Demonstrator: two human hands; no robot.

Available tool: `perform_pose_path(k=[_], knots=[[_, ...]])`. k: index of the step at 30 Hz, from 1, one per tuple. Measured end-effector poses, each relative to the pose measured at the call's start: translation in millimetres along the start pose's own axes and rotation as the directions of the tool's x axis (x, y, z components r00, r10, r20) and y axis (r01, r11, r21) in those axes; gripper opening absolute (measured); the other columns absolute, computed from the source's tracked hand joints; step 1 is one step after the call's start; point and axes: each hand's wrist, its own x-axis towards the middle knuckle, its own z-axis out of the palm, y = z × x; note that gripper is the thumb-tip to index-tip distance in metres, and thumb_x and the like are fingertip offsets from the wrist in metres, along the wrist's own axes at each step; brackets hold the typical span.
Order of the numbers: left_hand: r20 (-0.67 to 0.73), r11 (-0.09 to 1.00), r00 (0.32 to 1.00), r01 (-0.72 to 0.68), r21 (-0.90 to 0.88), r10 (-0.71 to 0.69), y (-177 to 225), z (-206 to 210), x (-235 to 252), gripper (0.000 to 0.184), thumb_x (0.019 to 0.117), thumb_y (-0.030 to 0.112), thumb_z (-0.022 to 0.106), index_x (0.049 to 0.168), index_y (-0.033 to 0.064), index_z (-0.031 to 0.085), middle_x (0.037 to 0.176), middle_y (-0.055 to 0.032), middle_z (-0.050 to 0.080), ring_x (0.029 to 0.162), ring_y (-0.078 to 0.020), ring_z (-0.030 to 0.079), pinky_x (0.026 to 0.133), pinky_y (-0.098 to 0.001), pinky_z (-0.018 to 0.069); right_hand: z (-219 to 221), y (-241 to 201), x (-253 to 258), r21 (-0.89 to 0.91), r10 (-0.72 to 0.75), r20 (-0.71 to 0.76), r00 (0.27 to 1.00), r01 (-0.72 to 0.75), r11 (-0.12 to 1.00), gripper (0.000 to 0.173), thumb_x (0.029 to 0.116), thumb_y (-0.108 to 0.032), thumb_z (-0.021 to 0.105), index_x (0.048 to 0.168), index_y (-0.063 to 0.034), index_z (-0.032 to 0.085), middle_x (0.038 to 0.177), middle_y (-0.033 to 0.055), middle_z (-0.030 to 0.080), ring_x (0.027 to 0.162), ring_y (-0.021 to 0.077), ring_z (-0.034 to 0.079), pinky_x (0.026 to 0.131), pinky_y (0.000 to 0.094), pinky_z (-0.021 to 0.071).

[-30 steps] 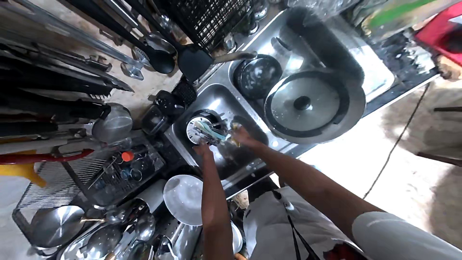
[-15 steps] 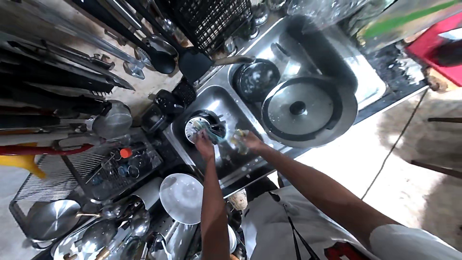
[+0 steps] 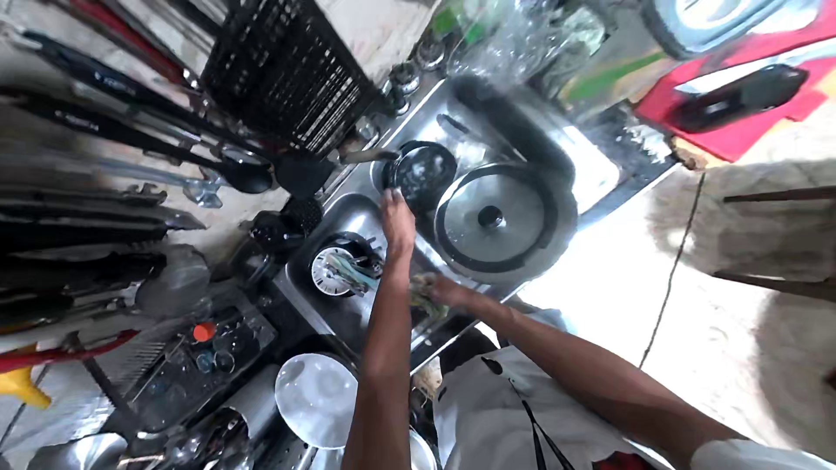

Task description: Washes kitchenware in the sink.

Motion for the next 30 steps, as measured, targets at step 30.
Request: perform_pose_path(k=[30], knots=[[0.201, 0.901, 0.878, 0.420, 0.113, -0.434, 32, -1, 80, 0.052, 0.0977, 0.018, 0.061, 0.145, -0.0009, 0.049, 0.132, -0.0296, 0.061, 0.124, -0.0446, 0.060, 0.103, -0.0607, 0.0485, -121, -29, -69, 0.380, -0.002, -0.016, 1.000, 0.008, 0.925, 0.046, 0.1034, -0.031, 0.062, 0.143, -0.0114, 0.052, 0.117, 0.0102, 0.070, 0.095, 0.0189, 0.071, 0.084, 0.0380, 0.0610]])
